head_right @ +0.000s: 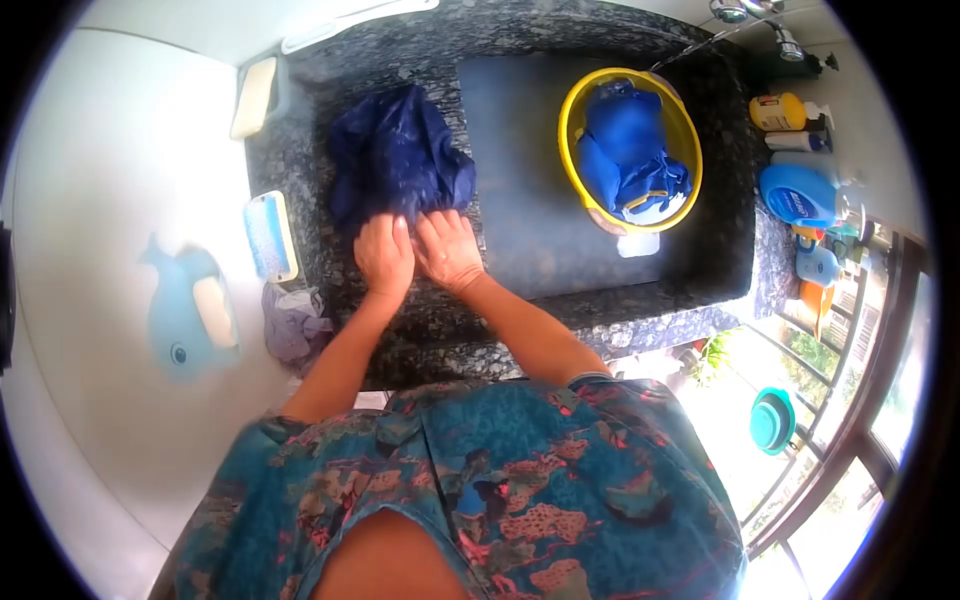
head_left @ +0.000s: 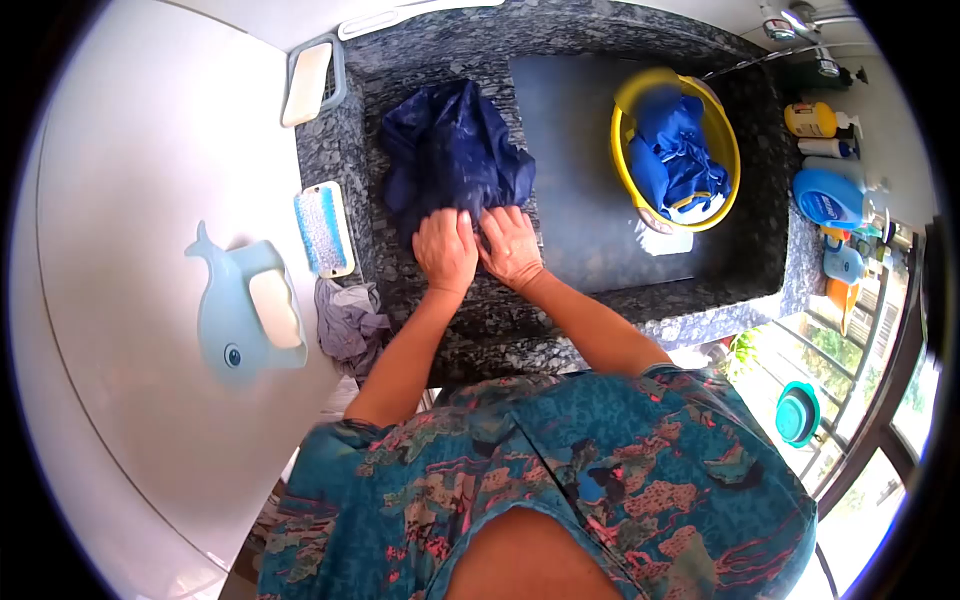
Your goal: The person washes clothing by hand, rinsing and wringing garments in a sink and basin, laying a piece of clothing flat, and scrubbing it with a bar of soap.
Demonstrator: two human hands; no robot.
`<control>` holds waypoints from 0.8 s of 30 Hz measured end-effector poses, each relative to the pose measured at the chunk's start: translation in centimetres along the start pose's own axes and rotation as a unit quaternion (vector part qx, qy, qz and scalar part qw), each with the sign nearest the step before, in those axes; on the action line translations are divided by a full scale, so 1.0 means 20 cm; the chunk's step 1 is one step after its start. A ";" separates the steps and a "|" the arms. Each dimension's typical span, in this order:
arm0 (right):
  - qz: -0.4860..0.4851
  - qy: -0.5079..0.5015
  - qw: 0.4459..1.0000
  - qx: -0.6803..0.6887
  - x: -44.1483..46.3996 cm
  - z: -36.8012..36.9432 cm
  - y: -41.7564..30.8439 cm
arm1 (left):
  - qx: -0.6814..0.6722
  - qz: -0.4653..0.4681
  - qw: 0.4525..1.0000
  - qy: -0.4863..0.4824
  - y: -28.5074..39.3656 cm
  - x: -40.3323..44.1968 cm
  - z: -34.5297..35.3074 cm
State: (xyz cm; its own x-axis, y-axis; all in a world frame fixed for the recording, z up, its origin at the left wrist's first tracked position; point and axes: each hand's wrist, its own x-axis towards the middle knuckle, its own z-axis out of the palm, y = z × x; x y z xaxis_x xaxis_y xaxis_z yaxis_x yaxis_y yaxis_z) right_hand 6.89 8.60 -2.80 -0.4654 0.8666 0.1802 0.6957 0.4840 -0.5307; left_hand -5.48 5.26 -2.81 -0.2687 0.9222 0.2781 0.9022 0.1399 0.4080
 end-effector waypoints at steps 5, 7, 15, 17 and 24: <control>0.048 -0.089 0.995 -0.013 0.29 0.12 0.11 | 0.013 -0.200 0.963 -0.180 -0.04 0.36 0.07; 0.023 -0.148 0.987 -0.053 0.35 0.08 0.13 | 0.006 -0.238 0.946 -0.221 -0.06 0.41 0.07; 0.328 -0.018 0.841 0.430 0.05 -0.39 0.13 | -0.704 -0.482 0.521 -0.036 -0.11 0.28 -0.13; 0.439 -0.070 0.684 0.579 -0.06 -0.46 0.08 | -0.776 -0.470 0.420 -0.029 0.01 0.15 -0.26; 0.274 -0.011 0.865 0.421 -0.20 -0.52 0.01 | -0.324 -0.278 0.902 -0.067 -0.30 -0.21 -0.19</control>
State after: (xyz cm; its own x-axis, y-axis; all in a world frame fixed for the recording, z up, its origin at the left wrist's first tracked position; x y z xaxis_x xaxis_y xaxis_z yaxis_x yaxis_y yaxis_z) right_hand 14.51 6.45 4.97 -0.2090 0.9308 -0.2998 0.1746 -0.2662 -0.9480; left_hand -11.00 -0.90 -3.06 -0.5356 0.8165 -0.2157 0.2434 0.3938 0.8864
